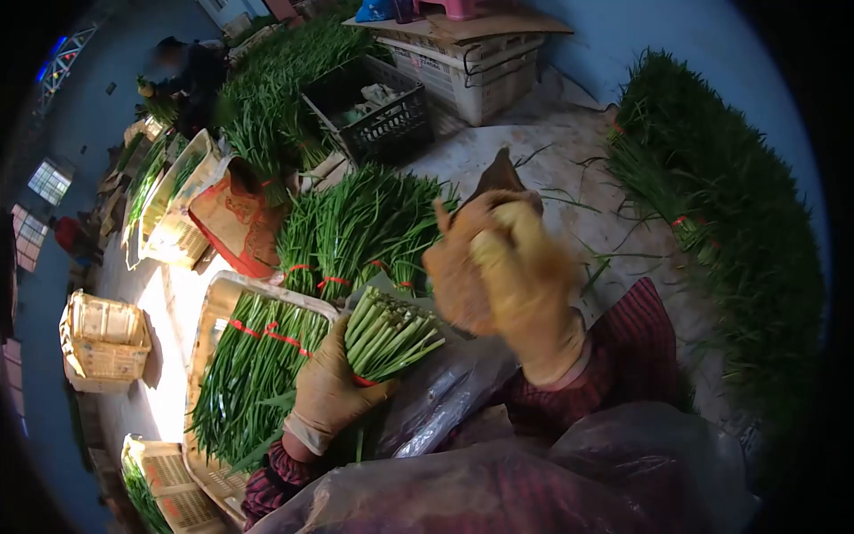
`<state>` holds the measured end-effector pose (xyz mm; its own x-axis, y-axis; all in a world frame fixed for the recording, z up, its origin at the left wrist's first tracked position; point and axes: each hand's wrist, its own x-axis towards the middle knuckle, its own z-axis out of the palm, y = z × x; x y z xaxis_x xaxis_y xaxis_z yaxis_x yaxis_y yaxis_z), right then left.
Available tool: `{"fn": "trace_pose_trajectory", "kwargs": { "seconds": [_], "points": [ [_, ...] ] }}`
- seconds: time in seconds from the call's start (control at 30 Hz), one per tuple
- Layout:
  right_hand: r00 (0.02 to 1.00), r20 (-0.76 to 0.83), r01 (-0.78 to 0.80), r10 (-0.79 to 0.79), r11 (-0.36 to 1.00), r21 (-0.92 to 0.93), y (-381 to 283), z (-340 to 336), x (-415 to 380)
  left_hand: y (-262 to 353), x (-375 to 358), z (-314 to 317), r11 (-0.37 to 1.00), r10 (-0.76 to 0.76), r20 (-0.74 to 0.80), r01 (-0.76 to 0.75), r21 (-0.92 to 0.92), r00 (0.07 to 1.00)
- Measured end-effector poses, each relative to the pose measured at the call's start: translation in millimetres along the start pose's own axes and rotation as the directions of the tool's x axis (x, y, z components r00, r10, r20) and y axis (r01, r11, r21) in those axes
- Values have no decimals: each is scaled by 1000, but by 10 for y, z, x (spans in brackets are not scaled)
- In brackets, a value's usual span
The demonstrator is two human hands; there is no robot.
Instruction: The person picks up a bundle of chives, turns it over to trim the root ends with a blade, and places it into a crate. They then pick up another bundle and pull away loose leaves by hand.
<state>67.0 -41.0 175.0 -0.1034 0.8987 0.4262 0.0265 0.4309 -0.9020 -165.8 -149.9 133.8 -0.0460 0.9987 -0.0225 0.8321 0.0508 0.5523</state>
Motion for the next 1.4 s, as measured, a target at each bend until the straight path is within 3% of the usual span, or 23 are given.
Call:
{"fn": "trace_pose_trajectory", "kwargs": {
  "seconds": [0.03, 0.07, 0.13, 0.2, 0.27, 0.3, 0.4, 0.57, 0.6, 0.63, 0.67, 0.7, 0.73, 0.8, 0.87, 0.93, 1.0, 1.07, 1.2, 1.27, 1.33, 1.37, 1.4],
  "points": [
    [958, 27, 288, -287, 956, -61, -13, 203, -65, 52, 13, 0, 999, -32, -8, 32, -26, 999],
    [926, 186, 346, -327, 935, -81, -94, 352, -170, 28, 24, 43, 999, -29, -11, 29, -29, 1000],
    [786, 367, 604, -497, 743, -288, 152, 773, -541, -152, 48, 247, 931, 301, -114, -266, 249, 947],
    [721, 496, 663, -484, 690, -289, 329, 933, -538, -228, 64, 335, 918, 380, -192, -342, 202, 905],
    [830, 316, 557, -461, 717, -418, 533, 1021, -570, 17, 90, 200, 989, 83, -209, -106, -104, 974],
    [828, 281, 561, -486, 725, -400, 657, 1057, -519, -39, 129, 230, 988, 63, -175, -86, -128, 983],
    [905, 165, 424, -393, 793, -437, 780, 1089, -335, -65, 173, 205, 997, -78, -107, 77, -15, 991],
    [993, -55, 60, -102, 854, -516, 1009, 773, 39, -33, 138, 147, 999, -48, -26, 48, 20, 999],
    [995, -96, -27, -18, 890, -454, 1034, 731, 92, -9, 102, 123, 997, -65, -24, 65, 34, 998],
    [981, -93, 134, -170, 942, -307, 827, 692, 134, 5, 62, 95, 998, -51, -24, 52, 45, 998],
    [955, -36, -293, 293, 956, 7, 525, 628, 58, 10, 52, 76, 996, -51, -38, 54, 65, 998],
    [939, -43, -333, 341, 933, 138, 538, 638, -57, 21, 54, 53, 997, -61, 4, 61, 46, 998],
    [990, -107, 52, -90, 948, -316, 514, 612, -115, 77, 37, 14, 996, -67, -5, 67, 62, 998],
    [972, 113, 233, -204, 880, -413, 260, 610, -364, 53, 46, 122, 990, -43, -28, 46, 134, 999],
    [780, 384, 623, -494, 664, -414, 155, 752, -450, -50, 36, 313, 984, 70, -173, -39, 175, 982],
    [782, 464, 604, -417, 690, -398, 466, 915, -491, -8, 34, 279, 980, 24, -145, 5, 197, 989],
    [916, 225, 398, -332, 822, -408, 592, 967, -337, 18, 7, 275, 978, -28, -110, 50, 203, 994],
    [970, 150, 241, -192, 847, -473, 729, 860, -268, 71, 31, 253, 970, -53, -119, 80, 232, 991],
    [991, 53, 129, -119, 834, -536, 1245, 350, -131, 77, -103, 217, 988, 44, -133, -23, 151, 990],
    [999, 29, 47, -37, 856, -514, 1360, 175, -244, 45, -201, 135, 993, -3, -35, 7, 115, 999],
    [991, 8, -114, 132, 887, -448, 1396, 33, -314, -155, -228, 30, 957, 112, 118, -75, -279, 987],
    [970, -2, -216, 244, 854, -473, 1377, -14, -330, -205, -224, -24, 943, 89, 115, -47, -331, 989],
    [968, -20, -242, 251, 909, -339, 1558, -16, -348, -474, -185, 163, 835, 68, 107, 2, -551, 992]
  ]
}}
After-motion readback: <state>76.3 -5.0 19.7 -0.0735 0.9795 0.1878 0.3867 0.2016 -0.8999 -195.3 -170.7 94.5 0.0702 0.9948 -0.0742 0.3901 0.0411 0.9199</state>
